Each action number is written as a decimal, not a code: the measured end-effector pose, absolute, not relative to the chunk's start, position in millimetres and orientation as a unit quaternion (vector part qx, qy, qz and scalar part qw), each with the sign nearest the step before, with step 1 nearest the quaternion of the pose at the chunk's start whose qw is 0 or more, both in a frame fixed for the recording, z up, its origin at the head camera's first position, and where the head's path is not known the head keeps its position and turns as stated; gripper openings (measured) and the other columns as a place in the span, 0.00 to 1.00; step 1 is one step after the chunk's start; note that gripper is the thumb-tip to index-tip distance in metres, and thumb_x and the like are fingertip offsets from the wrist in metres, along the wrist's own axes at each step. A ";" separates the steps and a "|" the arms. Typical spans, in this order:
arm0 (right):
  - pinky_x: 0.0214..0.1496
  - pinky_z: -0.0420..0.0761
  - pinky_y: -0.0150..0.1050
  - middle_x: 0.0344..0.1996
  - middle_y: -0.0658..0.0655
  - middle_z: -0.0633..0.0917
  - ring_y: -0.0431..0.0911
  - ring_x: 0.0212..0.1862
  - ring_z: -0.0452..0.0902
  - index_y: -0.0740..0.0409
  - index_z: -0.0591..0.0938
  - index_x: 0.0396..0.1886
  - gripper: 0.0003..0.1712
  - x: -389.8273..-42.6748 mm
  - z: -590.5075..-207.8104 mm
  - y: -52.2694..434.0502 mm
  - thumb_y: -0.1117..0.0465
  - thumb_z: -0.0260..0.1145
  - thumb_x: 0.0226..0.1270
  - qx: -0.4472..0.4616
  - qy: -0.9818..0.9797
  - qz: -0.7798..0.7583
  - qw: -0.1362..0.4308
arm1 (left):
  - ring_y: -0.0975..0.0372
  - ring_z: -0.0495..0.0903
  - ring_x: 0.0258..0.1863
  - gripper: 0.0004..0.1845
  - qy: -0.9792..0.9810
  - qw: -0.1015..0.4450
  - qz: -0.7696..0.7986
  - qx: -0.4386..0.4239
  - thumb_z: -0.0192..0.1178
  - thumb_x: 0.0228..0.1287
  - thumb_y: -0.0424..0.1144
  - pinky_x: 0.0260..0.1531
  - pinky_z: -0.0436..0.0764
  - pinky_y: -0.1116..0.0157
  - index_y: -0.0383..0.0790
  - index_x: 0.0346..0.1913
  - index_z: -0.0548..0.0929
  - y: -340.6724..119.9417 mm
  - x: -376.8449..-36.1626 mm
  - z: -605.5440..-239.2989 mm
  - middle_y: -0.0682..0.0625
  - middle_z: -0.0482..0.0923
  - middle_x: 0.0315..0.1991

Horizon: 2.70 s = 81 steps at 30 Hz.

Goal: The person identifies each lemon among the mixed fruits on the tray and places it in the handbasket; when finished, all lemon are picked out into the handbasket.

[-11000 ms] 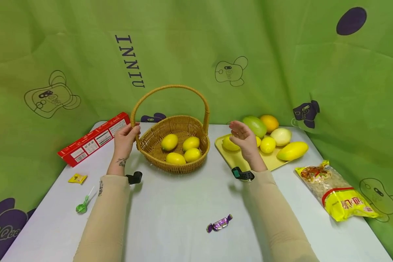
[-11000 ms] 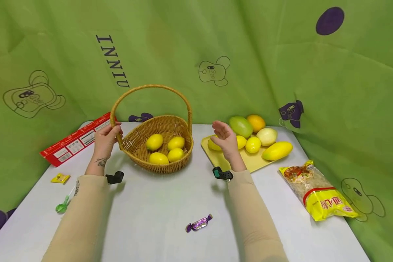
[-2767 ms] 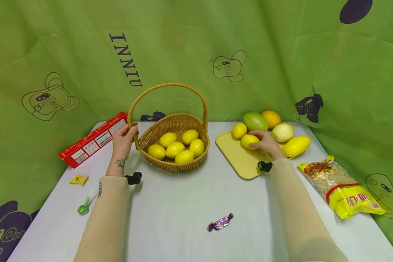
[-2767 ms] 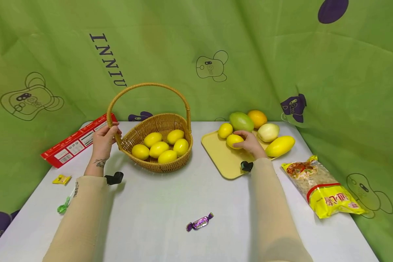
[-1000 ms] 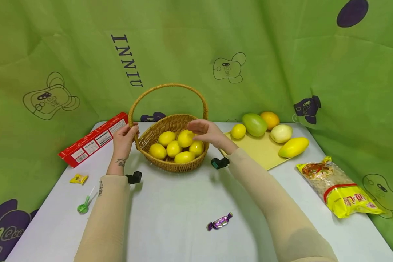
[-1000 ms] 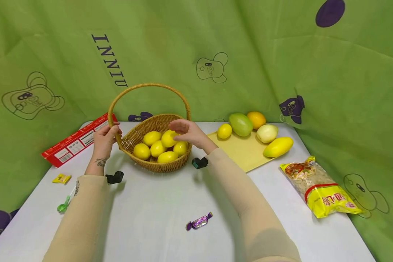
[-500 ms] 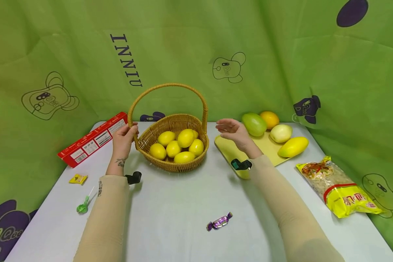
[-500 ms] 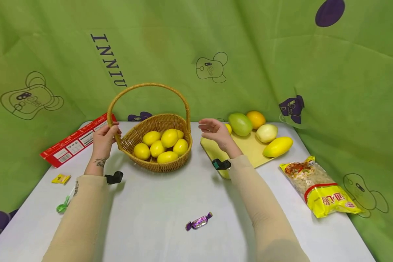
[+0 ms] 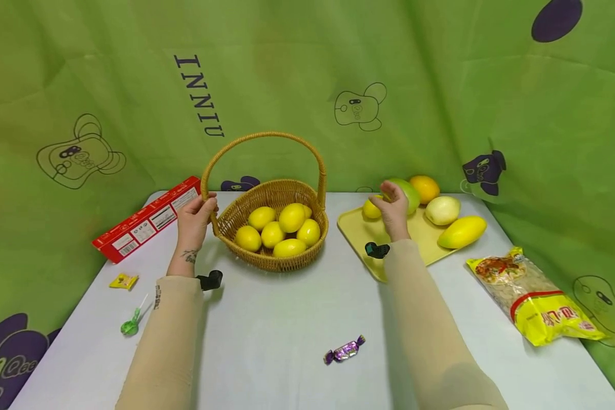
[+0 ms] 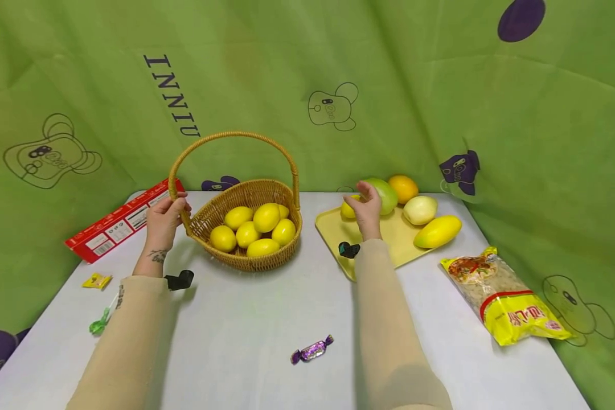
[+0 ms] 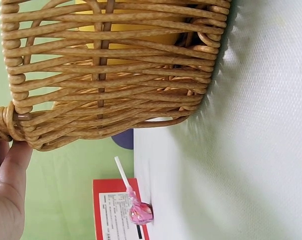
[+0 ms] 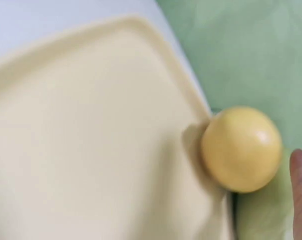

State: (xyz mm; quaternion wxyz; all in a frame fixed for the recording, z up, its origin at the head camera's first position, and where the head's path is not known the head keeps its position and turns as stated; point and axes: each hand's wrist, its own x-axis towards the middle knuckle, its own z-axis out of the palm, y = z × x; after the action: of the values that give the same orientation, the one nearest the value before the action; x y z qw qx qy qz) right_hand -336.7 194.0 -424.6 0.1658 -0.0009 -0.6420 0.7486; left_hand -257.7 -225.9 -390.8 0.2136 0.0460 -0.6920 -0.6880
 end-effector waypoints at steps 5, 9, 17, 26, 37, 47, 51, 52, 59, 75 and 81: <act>0.68 0.61 0.44 0.60 0.69 0.69 0.56 0.65 0.62 0.73 0.66 0.60 0.33 -338.8 -437.1 193.2 0.78 0.63 0.52 -0.018 -0.645 0.743 0.180 | 0.69 0.78 0.27 0.10 -0.697 0.210 -0.684 0.050 0.62 0.60 0.40 0.28 0.78 0.77 0.40 0.41 0.84 -226.9 -257.8 -390.8 0.58 0.79 0.23; 0.69 0.60 0.39 0.62 0.68 0.68 0.52 0.66 0.61 0.72 0.66 0.62 0.35 -339.4 -444.9 195.3 0.78 0.63 0.52 -0.039 -0.658 0.734 0.166 | 0.69 0.78 0.27 0.06 -0.698 0.203 -0.685 0.048 0.62 0.60 0.38 0.29 0.78 0.77 0.44 0.38 0.85 -224.8 -255.4 -388.2 0.57 0.79 0.23; 0.70 0.59 0.39 0.65 0.66 0.65 0.51 0.68 0.58 0.68 0.62 0.66 0.40 -341.2 -446.1 197.2 0.75 0.65 0.52 -0.039 -0.714 0.691 0.108 | 0.66 0.78 0.28 0.04 -0.701 0.201 -0.683 0.040 0.61 0.61 0.37 0.29 0.79 0.76 0.51 0.34 0.84 -221.7 -251.2 -381.5 0.55 0.79 0.23; 0.70 0.59 0.43 0.67 0.65 0.62 0.54 0.68 0.57 0.67 0.58 0.69 0.43 -342.9 -443.7 198.1 0.75 0.65 0.52 -0.040 -0.781 0.623 0.023 | 0.67 0.78 0.28 0.07 -0.693 0.214 -0.687 0.044 0.62 0.60 0.39 0.29 0.79 0.76 0.43 0.39 0.85 -225.9 -256.8 -392.0 0.55 0.79 0.24; 0.68 0.61 0.46 0.67 0.65 0.61 0.55 0.66 0.58 0.65 0.59 0.68 0.41 -338.0 -446.1 205.7 0.73 0.64 0.53 -0.019 -0.800 0.600 -0.005 | 0.68 0.77 0.27 0.03 -0.694 0.215 -0.687 0.038 0.62 0.60 0.39 0.29 0.78 0.77 0.48 0.36 0.84 -225.7 -256.3 -394.9 0.56 0.78 0.22; 0.52 0.71 0.27 0.67 0.63 0.62 0.48 0.59 0.66 0.64 0.57 0.69 0.40 -336.9 -419.9 213.4 0.76 0.60 0.57 0.057 -0.744 0.665 -0.040 | 0.68 0.77 0.28 0.09 -0.698 0.219 -0.680 0.041 0.62 0.60 0.40 0.28 0.77 0.76 0.40 0.41 0.84 -226.5 -257.0 -391.2 0.58 0.79 0.22; 0.45 0.76 0.26 0.61 0.59 0.67 0.42 0.50 0.71 0.66 0.58 0.68 0.39 -329.0 -403.5 209.8 0.77 0.60 0.56 0.108 -0.728 0.674 -0.062 | 0.68 0.77 0.28 0.10 -0.699 0.217 -0.680 0.041 0.62 0.60 0.40 0.29 0.77 0.76 0.39 0.41 0.84 -227.0 -257.9 -389.8 0.58 0.79 0.22; 0.44 0.76 0.26 0.59 0.56 0.68 0.40 0.48 0.71 0.66 0.59 0.68 0.39 -326.1 -400.0 208.3 0.78 0.60 0.55 0.120 -0.722 0.678 -0.068 | 0.68 0.77 0.28 0.09 -0.698 0.215 -0.682 0.040 0.62 0.60 0.40 0.29 0.78 0.76 0.40 0.41 0.84 -226.9 -257.9 -389.4 0.58 0.79 0.22; 0.45 0.79 0.30 0.52 0.46 0.73 0.41 0.48 0.74 0.62 0.67 0.62 0.35 -300.0 -380.6 189.5 0.81 0.60 0.52 0.226 -0.669 0.698 -0.120 | 0.68 0.77 0.28 0.03 -0.699 0.215 -0.681 0.033 0.61 0.61 0.39 0.29 0.77 0.76 0.52 0.34 0.84 -227.4 -257.4 -384.5 0.58 0.79 0.22; 0.54 0.73 0.35 0.61 0.63 0.69 0.46 0.55 0.69 0.66 0.65 0.63 0.36 -307.0 -379.9 102.8 0.74 0.62 0.51 0.302 -0.695 0.604 -0.248 | 0.69 0.77 0.28 0.04 -0.705 0.201 -0.679 0.040 0.62 0.60 0.42 0.30 0.78 0.77 0.50 0.36 0.84 -225.6 -255.8 -391.3 0.58 0.78 0.23; 0.62 0.69 0.42 0.64 0.65 0.66 0.54 0.63 0.65 0.66 0.63 0.65 0.36 -314.1 -381.8 86.2 0.76 0.57 0.52 0.309 -0.711 0.574 -0.264 | 0.68 0.77 0.28 0.05 -0.709 0.210 -0.672 0.037 0.62 0.60 0.42 0.29 0.77 0.77 0.48 0.37 0.84 -227.1 -257.9 -392.6 0.58 0.78 0.24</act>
State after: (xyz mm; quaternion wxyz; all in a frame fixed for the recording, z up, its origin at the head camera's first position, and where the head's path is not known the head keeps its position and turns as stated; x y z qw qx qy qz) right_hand -314.1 86.2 -381.8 -0.2636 0.3088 -0.7108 0.5745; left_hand -257.9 -227.1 -392.6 0.2104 0.0374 -0.7092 -0.6719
